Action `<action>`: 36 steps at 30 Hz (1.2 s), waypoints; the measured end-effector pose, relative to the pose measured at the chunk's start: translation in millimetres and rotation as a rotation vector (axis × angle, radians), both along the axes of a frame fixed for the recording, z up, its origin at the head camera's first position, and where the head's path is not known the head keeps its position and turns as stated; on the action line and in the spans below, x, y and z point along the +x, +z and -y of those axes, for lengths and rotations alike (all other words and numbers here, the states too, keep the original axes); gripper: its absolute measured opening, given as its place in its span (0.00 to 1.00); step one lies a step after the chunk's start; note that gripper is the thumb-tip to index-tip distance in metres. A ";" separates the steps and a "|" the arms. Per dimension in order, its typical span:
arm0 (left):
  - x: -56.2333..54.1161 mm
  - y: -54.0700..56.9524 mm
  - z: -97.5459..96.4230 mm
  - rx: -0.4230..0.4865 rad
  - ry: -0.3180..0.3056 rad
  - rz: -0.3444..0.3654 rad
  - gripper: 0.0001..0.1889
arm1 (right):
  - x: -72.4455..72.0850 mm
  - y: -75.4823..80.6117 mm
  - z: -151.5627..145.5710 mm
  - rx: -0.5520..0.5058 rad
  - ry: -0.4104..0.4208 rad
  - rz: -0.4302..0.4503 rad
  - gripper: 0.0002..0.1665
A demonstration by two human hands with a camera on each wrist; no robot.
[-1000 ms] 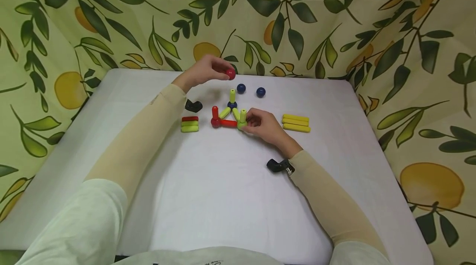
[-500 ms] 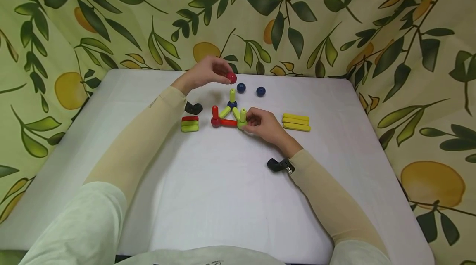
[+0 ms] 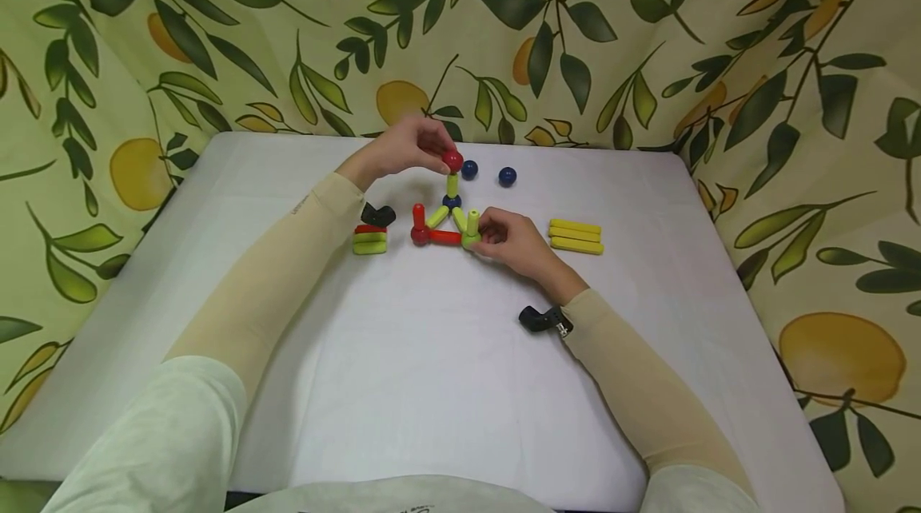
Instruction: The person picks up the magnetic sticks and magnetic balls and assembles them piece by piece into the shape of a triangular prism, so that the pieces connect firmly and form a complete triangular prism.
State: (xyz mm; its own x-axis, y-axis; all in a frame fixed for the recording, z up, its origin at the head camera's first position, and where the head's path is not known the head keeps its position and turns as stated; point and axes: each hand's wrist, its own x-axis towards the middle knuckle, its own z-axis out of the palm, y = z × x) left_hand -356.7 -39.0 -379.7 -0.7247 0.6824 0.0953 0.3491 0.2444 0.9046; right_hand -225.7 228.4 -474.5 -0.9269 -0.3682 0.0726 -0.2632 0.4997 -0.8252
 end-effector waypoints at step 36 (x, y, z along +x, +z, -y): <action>68.2 -9.2 46.5 -0.241 0.048 -0.064 0.16 | -1.1 3.5 0.4 0.006 0.004 -0.011 0.14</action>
State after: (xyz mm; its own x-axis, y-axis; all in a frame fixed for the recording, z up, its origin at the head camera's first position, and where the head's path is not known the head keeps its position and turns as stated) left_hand -288.6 -85.4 -389.0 -0.7546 0.6559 -0.0197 0.3863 0.4684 0.7946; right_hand -226.8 228.0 -471.0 -0.9246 -0.3723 0.0809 -0.2744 0.5036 -0.8192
